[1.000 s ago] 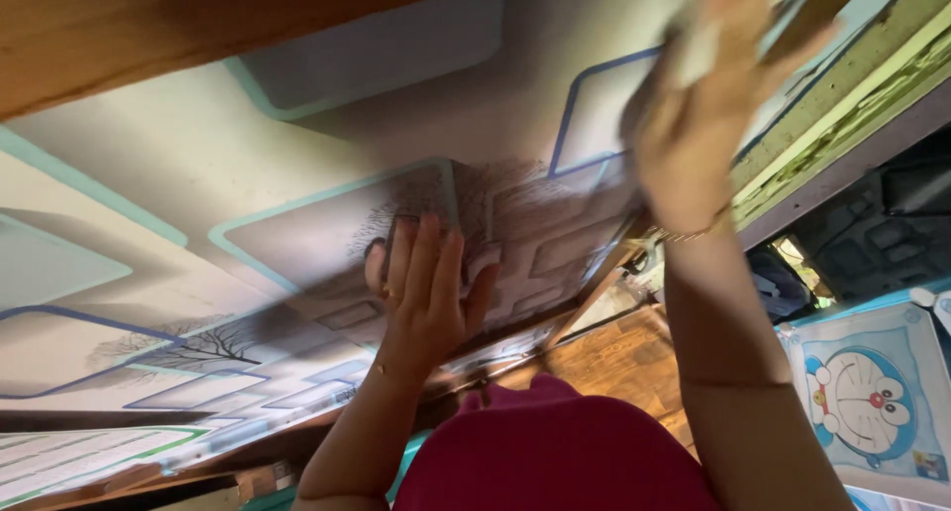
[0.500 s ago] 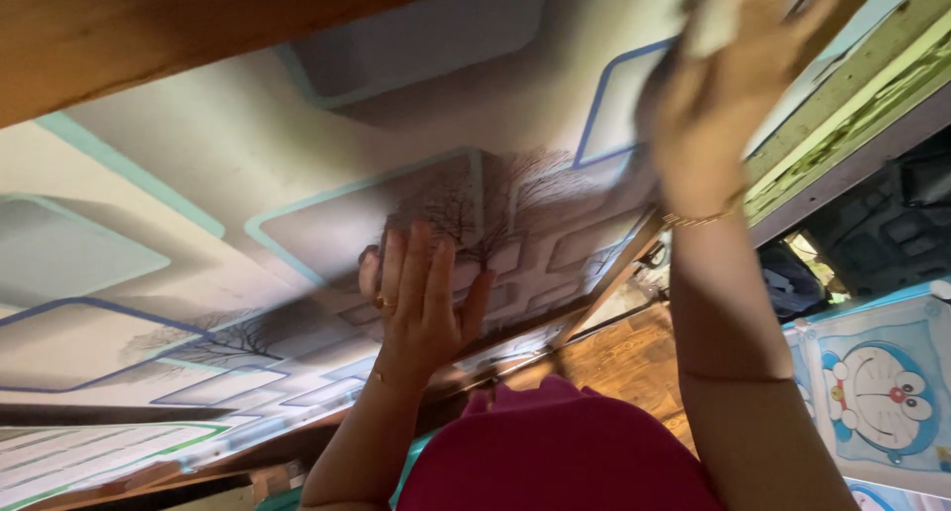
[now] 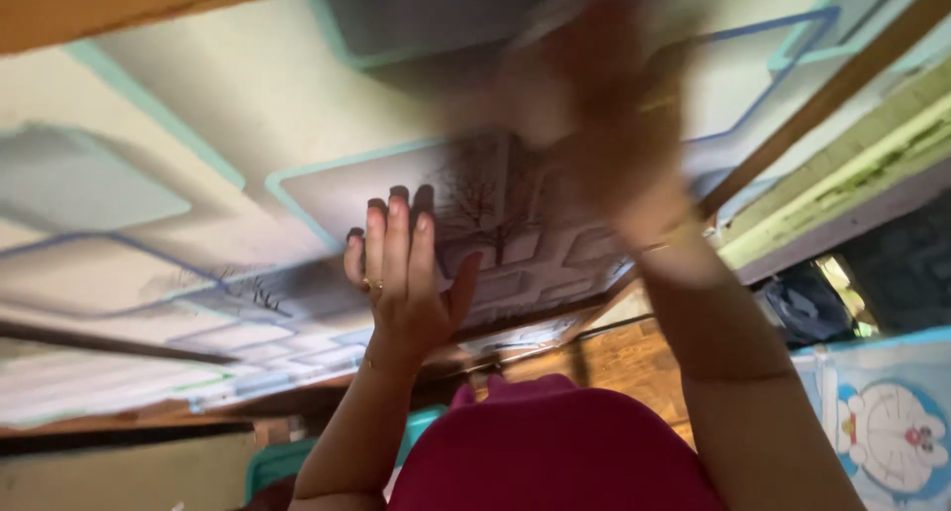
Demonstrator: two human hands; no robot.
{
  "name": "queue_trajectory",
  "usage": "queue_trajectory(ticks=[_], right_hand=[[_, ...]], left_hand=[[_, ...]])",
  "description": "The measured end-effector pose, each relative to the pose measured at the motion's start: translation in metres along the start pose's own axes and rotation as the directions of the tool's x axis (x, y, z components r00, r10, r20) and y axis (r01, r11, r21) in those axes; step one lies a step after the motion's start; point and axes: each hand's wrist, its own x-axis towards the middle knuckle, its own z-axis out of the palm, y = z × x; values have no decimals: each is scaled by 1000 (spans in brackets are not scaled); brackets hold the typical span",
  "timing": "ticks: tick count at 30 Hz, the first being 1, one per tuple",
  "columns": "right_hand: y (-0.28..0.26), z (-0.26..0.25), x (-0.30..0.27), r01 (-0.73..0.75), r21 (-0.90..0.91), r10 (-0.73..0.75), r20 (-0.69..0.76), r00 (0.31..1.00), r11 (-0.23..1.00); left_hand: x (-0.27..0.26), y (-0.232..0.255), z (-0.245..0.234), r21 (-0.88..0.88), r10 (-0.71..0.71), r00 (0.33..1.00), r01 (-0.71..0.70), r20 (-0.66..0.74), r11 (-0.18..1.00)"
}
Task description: Cleaning a decorative wall surface using a wet wipe.
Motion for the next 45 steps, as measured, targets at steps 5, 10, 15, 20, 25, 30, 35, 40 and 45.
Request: queue_trajectory(ticks=[5, 10, 15, 20, 25, 30, 35, 40, 45], right_hand=[[31, -50, 15, -176, 565, 390, -283, 876, 806], [-26, -24, 1, 92, 474, 67, -307, 949, 876], [-25, -18, -17, 393, 329, -177, -529, 830, 859], [24, -17, 5, 118, 173, -55, -329, 943, 978], [-9, -14, -17, 203, 292, -112, -300, 947, 935], [-31, 18, -65, 525, 253, -384, -446, 809, 813], [11, 27, -20, 262, 497, -7, -457, 889, 827], [0, -26, 14, 300, 518, -108, -367, 924, 801], [-50, 14, -35, 545, 297, -373, -476, 797, 784]], left_hand=[[-5, 7, -8, 62, -80, 997, 78, 22, 995], [-4, 30, -3, 110, -166, 986, 162, 31, 981], [-9, 55, -5, 161, -231, 972, 220, 53, 962], [-22, 74, -10, 185, -319, 945, 301, 74, 935], [-35, 99, -6, 196, -403, 913, 384, 67, 902], [-43, 125, -14, 220, -488, 869, 462, 80, 859], [-58, 144, -26, 292, -544, 835, 501, 86, 815], [-56, 152, -35, 372, -610, 793, 562, 11, 738], [-53, 159, -42, 385, -665, 745, 631, -60, 673]])
